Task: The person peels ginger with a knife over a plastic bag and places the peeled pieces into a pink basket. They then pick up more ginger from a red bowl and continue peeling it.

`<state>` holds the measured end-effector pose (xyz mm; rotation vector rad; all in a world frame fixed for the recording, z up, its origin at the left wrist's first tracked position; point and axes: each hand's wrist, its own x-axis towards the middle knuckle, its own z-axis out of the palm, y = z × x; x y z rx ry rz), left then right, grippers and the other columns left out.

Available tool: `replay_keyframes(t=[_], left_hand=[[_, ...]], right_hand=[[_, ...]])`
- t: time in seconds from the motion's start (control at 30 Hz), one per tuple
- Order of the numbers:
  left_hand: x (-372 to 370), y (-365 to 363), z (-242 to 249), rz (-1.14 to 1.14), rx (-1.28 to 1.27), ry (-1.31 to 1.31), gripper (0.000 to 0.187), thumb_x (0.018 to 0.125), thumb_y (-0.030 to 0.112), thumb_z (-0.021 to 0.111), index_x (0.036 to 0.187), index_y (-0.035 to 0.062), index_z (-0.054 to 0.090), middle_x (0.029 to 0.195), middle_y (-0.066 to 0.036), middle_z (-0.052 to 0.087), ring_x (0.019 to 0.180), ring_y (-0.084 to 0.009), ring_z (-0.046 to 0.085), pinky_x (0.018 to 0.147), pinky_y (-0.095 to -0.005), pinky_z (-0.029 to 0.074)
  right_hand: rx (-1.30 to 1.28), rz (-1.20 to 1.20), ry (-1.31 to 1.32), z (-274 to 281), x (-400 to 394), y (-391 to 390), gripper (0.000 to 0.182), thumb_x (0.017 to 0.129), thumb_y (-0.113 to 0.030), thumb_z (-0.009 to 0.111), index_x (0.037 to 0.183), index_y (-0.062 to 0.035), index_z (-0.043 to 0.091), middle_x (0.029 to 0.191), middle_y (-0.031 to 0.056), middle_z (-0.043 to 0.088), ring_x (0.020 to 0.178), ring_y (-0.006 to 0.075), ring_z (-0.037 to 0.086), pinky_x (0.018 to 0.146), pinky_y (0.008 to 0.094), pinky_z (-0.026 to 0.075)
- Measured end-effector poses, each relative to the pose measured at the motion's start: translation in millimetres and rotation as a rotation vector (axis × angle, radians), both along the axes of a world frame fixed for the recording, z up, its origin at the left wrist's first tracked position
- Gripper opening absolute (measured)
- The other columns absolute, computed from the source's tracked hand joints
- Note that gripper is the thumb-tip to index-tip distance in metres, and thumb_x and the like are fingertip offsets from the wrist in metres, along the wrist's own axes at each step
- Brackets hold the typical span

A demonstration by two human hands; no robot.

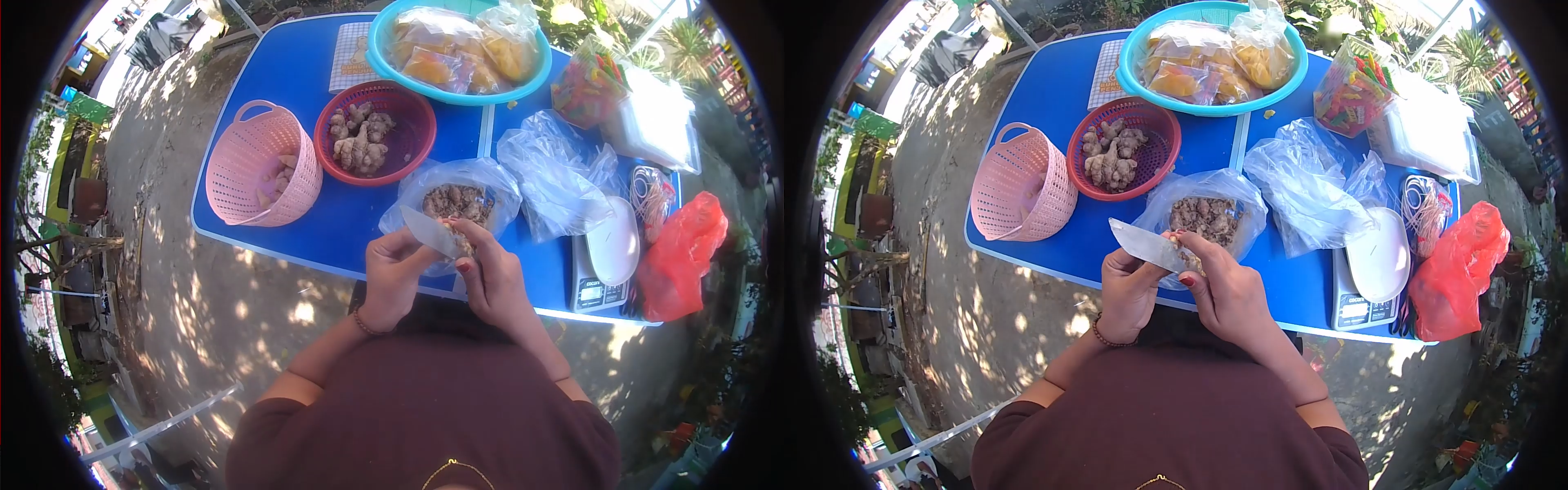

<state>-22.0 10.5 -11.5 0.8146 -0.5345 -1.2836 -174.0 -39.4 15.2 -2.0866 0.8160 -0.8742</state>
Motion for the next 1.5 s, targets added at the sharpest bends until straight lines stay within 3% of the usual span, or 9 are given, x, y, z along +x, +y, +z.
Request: replay_keyframes(t=[0.23,0.33,0.63,0.87,0.93,1.13,1.23,1.33,1.5], left_hand=[[-1,1,0,-0.021,-0.030,-0.015,0.022,0.085,-0.001,0.064,0.107,-0.0044,0.064,0.102,-0.011,0.066,0.093,-0.0155,0.063,0.085,-0.0268,0.050],[-1,0,9,-0.007,0.024,0.087,0.023,0.085,-0.001,0.063,0.108,-0.0048,0.064,0.101,-0.012,0.066,0.093,-0.0159,0.063,0.084,-0.0274,0.051],[3,1,7,0.015,0.005,0.017,0.024,0.084,-0.001,0.065,0.107,-0.0050,0.064,0.100,-0.011,0.067,0.092,-0.0152,0.063,0.084,-0.0273,0.052],[5,4,-7,0.054,0.037,-0.019,0.027,0.083,-0.004,0.063,0.110,-0.0050,0.062,0.109,-0.014,0.065,0.101,-0.0197,0.063,0.090,-0.0315,0.052],[3,2,-2,0.077,0.045,-0.004,0.025,0.082,-0.002,0.065,0.107,-0.0046,0.064,0.105,-0.012,0.066,0.095,-0.0155,0.063,0.086,-0.0281,0.051],[4,1,-8,0.047,-0.055,-0.119,0.023,0.083,-0.001,0.066,0.106,-0.0043,0.065,0.103,-0.011,0.066,0.092,-0.0138,0.063,0.081,-0.0258,0.051],[2,-1,-4,0.028,-0.098,-0.104,0.022,0.085,0.000,0.064,0.107,-0.0043,0.064,0.105,-0.012,0.066,0.093,-0.0144,0.063,0.081,-0.0264,0.052],[0,-3,3,-0.020,-0.027,0.059,0.022,0.087,-0.001,0.061,0.108,-0.0049,0.062,0.105,-0.014,0.065,0.094,-0.0179,0.064,0.085,-0.0301,0.053],[-1,-6,6,-0.082,0.022,0.099,0.027,0.087,0.001,0.062,0.113,-0.0045,0.061,0.110,-0.013,0.064,0.098,-0.0166,0.062,0.088,-0.0293,0.051]], right_hand=[[0.075,-0.025,-0.053,-8,6,-1,0.035,0.096,-0.023,0.049,0.124,-0.0017,0.045,0.083,0.0148,0.061,0.062,0.0270,0.061,0.056,0.0330,0.046],[0.578,0.111,-0.224,2,-1,-2,0.038,0.098,-0.026,0.046,0.127,-0.0016,0.041,0.074,0.0128,0.058,0.062,0.0240,0.059,0.058,0.0309,0.044],[0.279,0.134,-0.078,8,3,-1,0.044,0.098,-0.029,0.045,0.132,-0.0029,0.035,0.082,0.0155,0.060,0.067,0.0286,0.062,0.063,0.0333,0.046],[-0.027,0.039,0.030,-6,8,0,0.042,0.096,-0.026,0.048,0.130,-0.0031,0.041,0.096,0.0164,0.062,0.070,0.0322,0.063,0.057,0.0372,0.049],[-0.077,0.022,0.090,-6,9,-1,0.041,0.095,-0.025,0.049,0.129,-0.0028,0.044,0.098,0.0164,0.062,0.069,0.0317,0.063,0.055,0.0373,0.049],[-0.121,-0.013,0.013,-11,11,-1,0.038,0.095,-0.020,0.050,0.128,-0.0021,0.045,0.089,0.0146,0.060,0.064,0.0303,0.061,0.053,0.0358,0.048],[0.092,0.021,-0.084,-8,7,0,0.037,0.096,-0.020,0.047,0.129,-0.0014,0.044,0.080,0.0124,0.058,0.061,0.0258,0.059,0.051,0.0335,0.045],[0.784,0.100,-0.383,-3,-6,-1,0.039,0.098,-0.023,0.045,0.130,-0.0008,0.042,0.081,0.0124,0.060,0.064,0.0219,0.060,0.055,0.0305,0.046],[0.439,0.107,-0.164,3,-9,-4,0.042,0.098,-0.029,0.045,0.131,-0.0023,0.040,0.090,0.0157,0.063,0.070,0.0239,0.062,0.063,0.0318,0.049]])
